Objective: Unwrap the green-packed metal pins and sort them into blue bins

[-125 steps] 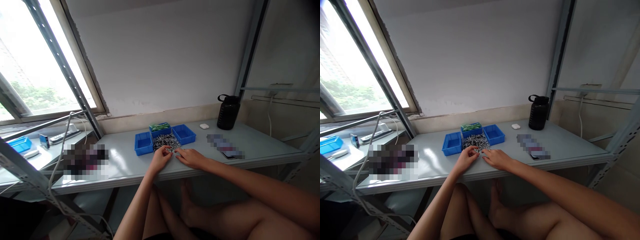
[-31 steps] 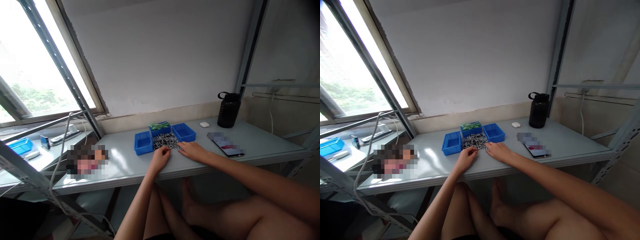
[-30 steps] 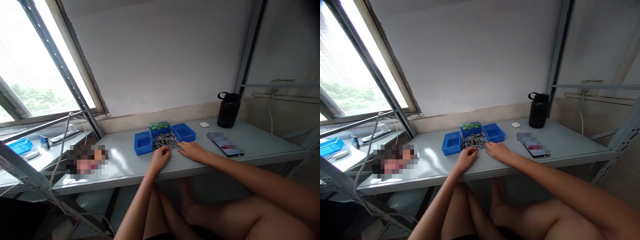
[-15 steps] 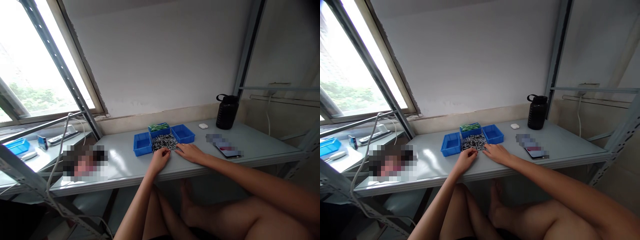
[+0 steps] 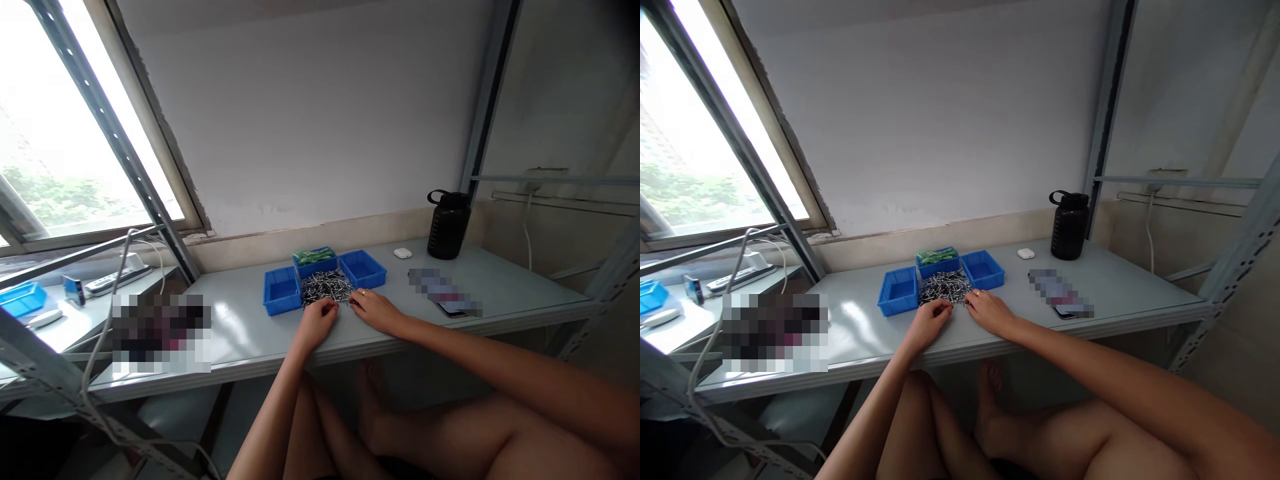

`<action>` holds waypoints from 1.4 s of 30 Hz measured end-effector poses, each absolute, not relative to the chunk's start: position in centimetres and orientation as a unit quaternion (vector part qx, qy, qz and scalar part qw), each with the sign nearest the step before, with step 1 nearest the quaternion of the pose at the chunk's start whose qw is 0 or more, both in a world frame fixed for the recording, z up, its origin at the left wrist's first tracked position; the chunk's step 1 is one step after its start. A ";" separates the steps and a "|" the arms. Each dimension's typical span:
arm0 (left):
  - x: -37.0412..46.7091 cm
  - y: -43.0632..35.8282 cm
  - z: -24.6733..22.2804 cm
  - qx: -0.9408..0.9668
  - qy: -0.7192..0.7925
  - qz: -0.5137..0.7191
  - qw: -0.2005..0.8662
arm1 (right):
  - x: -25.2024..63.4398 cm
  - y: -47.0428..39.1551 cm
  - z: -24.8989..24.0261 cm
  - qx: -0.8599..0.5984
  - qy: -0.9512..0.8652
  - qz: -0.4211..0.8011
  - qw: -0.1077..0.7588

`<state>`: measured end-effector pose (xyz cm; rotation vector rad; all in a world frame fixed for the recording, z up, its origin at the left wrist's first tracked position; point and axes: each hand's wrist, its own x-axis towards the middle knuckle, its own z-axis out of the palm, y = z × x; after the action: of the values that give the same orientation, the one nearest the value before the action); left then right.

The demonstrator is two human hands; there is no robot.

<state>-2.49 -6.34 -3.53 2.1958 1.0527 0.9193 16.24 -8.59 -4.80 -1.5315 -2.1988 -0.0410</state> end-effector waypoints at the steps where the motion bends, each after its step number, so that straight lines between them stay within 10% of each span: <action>1: -2.5 -6.3 -3.5 0.812 0.391 0.341 0.267 | 16.2 -8.6 -4.8 -0.557 -0.798 -0.018 0.227; 28: -2.5 -6.5 -3.2 0.810 0.381 0.355 0.269 | 15.3 -9.4 -4.5 -0.466 -0.770 0.151 0.408; 42: -2.6 -6.7 -3.0 0.819 0.348 0.337 0.307 | 14.9 -9.7 -4.3 -0.451 -0.794 0.175 0.369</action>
<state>-2.62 -6.70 -2.98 2.1660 0.9193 0.8925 14.94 -9.73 -4.28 -1.1570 -2.0368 0.4484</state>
